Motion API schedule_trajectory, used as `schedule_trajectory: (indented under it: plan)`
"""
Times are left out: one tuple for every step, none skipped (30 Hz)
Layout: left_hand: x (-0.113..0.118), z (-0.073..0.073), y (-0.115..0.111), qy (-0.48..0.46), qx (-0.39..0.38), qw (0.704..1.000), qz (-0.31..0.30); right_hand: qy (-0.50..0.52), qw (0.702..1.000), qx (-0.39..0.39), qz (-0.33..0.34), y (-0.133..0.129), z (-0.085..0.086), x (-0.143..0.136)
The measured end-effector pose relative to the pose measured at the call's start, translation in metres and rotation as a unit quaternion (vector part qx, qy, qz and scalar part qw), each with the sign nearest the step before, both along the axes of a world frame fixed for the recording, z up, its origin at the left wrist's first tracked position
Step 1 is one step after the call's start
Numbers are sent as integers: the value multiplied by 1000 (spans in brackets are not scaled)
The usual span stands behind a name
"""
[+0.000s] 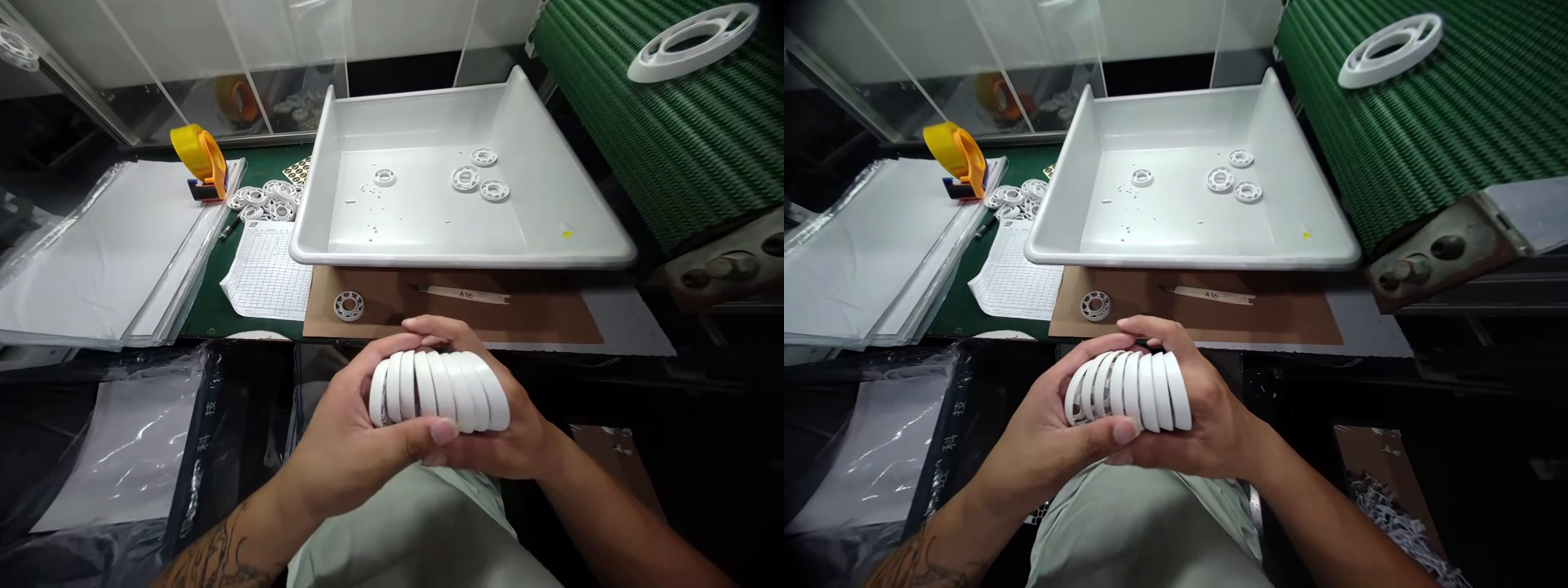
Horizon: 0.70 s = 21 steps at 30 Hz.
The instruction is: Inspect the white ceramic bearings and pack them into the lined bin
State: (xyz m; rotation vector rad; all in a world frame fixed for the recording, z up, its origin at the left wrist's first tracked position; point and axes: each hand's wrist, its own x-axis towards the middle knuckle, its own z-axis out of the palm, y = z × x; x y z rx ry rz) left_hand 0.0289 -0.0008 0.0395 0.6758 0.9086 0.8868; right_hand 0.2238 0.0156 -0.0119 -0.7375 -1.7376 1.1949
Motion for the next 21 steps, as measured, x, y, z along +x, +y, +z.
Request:
schedule_trajectory:
  plan:
    - [0,0,0,-6,-3,1000,-6,9,1000,-5,0,0,0,0]
    - [0,0,0,-13,-3,1000,-10,10,1000,0,-7,0,0,-1]
    - [0,-1,-1,-15,1,1000,-15,7,1000,11,-15,1,-1,-2]
    - [-1,-2,-2,-13,9,1000,-17,4,1000,23,-20,1,-1,-3]
    - [-2,-3,-3,-2,20,1000,-19,2,999,34,-24,1,-2,-4]
    - [-3,-3,-5,19,37,999,-21,1,999,42,-26,2,-3,-4]
    - [-3,-4,-6,45,56,997,-25,3,999,48,-24,3,-4,-4]
    - [-4,-4,-8,70,74,994,-29,5,998,53,-20,3,-5,-4]
    - [-5,-4,-9,90,89,991,-31,9,998,55,-15,4,-7,-4]
    - [-5,-4,-9,102,99,989,-29,14,998,56,-11,4,-8,-4]
    - [-5,-4,-9,106,102,989,-25,23,998,55,-6,5,-9,-4]
    - [-5,-5,-9,102,99,990,-19,32,998,48,0,5,-10,-4]
    - [-5,-5,-9,97,92,991,-15,41,999,35,7,5,-11,-4]
    - [-4,-5,-8,91,85,992,-12,50,999,15,16,4,-12,-4]
    - [-4,-5,-8,87,80,993,-12,63,998,-9,28,3,-12,-4]
    - [-4,-5,-7,85,77,993,-15,81,995,-41,46,2,-12,-5]
    - [-4,-5,-7,86,77,993,-18,105,989,-79,66,1,-12,-5]
    - [-4,-5,-6,89,78,993,-20,134,981,-116,85,-1,-11,-6]
    - [-4,-4,-6,92,78,992,-21,162,970,-148,102,-2,-11,-7]
    - [-4,-4,-6,95,76,992,-22,183,961,-174,115,-3,-10,-7]
    - [-5,-3,-6,96,74,992,-25,195,954,-191,122,-4,-8,-7]
